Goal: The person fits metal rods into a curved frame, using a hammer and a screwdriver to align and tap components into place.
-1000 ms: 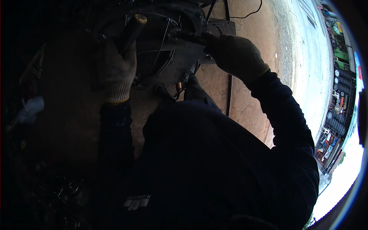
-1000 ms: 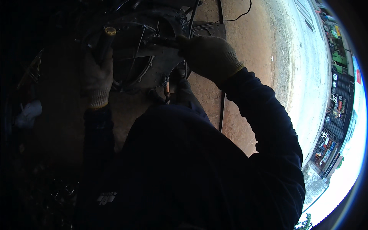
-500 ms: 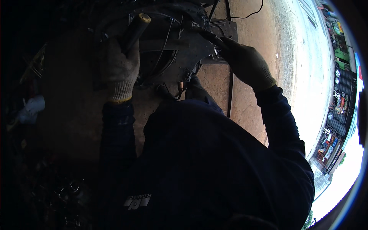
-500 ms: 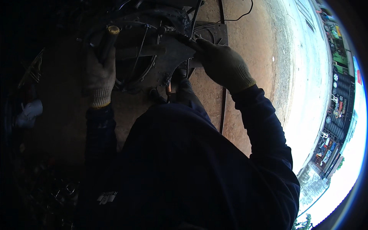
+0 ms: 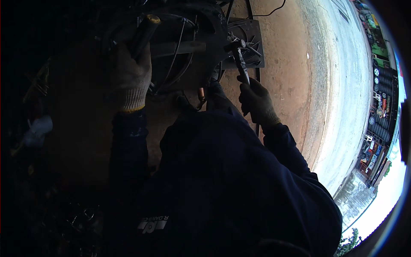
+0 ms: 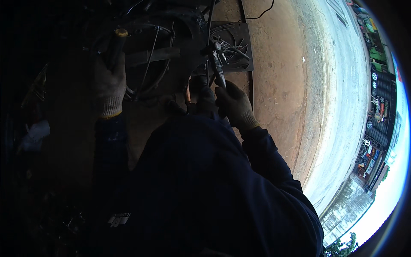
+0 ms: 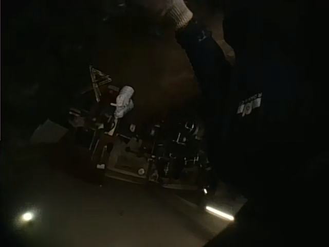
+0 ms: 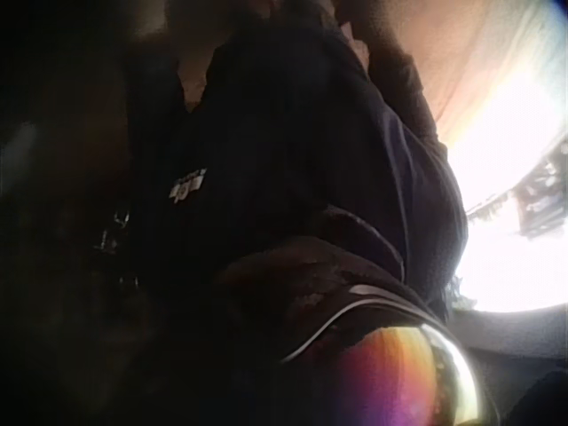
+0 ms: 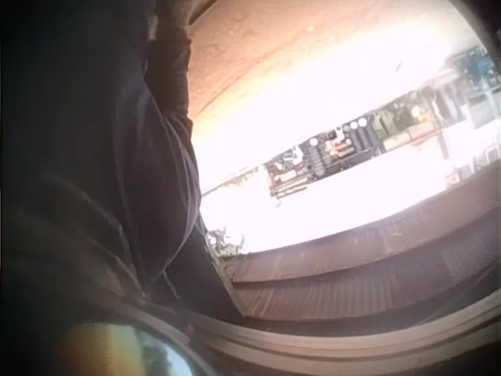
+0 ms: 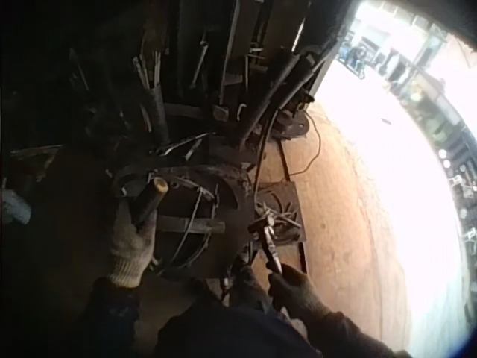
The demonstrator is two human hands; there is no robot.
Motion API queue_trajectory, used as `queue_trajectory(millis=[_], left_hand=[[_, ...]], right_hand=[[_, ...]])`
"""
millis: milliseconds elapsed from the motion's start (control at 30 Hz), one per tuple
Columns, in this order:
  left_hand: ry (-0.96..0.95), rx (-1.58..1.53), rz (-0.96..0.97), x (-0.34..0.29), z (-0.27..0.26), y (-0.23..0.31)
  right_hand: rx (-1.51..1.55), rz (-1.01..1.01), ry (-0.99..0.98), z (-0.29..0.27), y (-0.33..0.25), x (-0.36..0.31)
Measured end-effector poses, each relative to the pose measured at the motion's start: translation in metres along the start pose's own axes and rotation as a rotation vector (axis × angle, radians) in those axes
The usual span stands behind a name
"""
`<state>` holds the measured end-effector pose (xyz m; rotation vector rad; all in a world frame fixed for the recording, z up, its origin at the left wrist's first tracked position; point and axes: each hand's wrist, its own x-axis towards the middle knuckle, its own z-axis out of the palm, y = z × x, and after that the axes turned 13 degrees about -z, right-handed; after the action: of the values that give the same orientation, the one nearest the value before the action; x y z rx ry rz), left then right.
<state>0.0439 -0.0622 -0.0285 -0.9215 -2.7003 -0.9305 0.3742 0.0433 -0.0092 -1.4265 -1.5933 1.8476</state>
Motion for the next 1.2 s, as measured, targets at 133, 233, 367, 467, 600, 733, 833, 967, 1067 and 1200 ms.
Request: queue_trajectory(millis=[133,233,367,467,600,733,833,967,1067,1200], left_hand=[[0.07,-0.044,0.091,0.004,0.002,-0.003],[0.085,-0.032,0.111,0.003,0.004,-0.005],[0.139,0.041,0.17,0.003,0.003,-0.005],[0.054,0.064,0.053,0.002,-0.003,0.007],[0.056,-0.017,0.089,0.001,0.005,-0.008],[-0.045,0.084,-0.041,-0.006,-0.008,-0.006],[-0.018,-0.062,-0.14,-0.006,-0.012,0.004],[-0.036,-0.184,-0.045,0.001,-0.014,0.013],[-0.034,-0.262,-0.289,-0.004,-0.015,0.023],[-0.032,-0.247,-0.192,-0.005,-0.016,0.017]], right_hand=[[0.087,-0.029,-0.027,0.02,-0.002,0.004],[0.164,-0.054,-0.044,0.034,-0.008,0.016],[0.31,-0.012,-0.118,0.042,-0.006,0.035],[0.185,0.061,-0.103,0.044,0.005,0.048],[-0.427,-0.261,-0.299,0.041,0.019,0.056],[-0.596,-0.387,-0.339,0.037,0.017,0.058],[-0.477,-0.277,-0.376,0.033,0.016,0.064],[-0.317,-0.384,-0.503,0.021,0.011,0.067],[-0.083,-0.124,-0.511,0.019,-0.003,0.07],[-0.074,-0.089,-0.516,0.014,0.01,0.072]])
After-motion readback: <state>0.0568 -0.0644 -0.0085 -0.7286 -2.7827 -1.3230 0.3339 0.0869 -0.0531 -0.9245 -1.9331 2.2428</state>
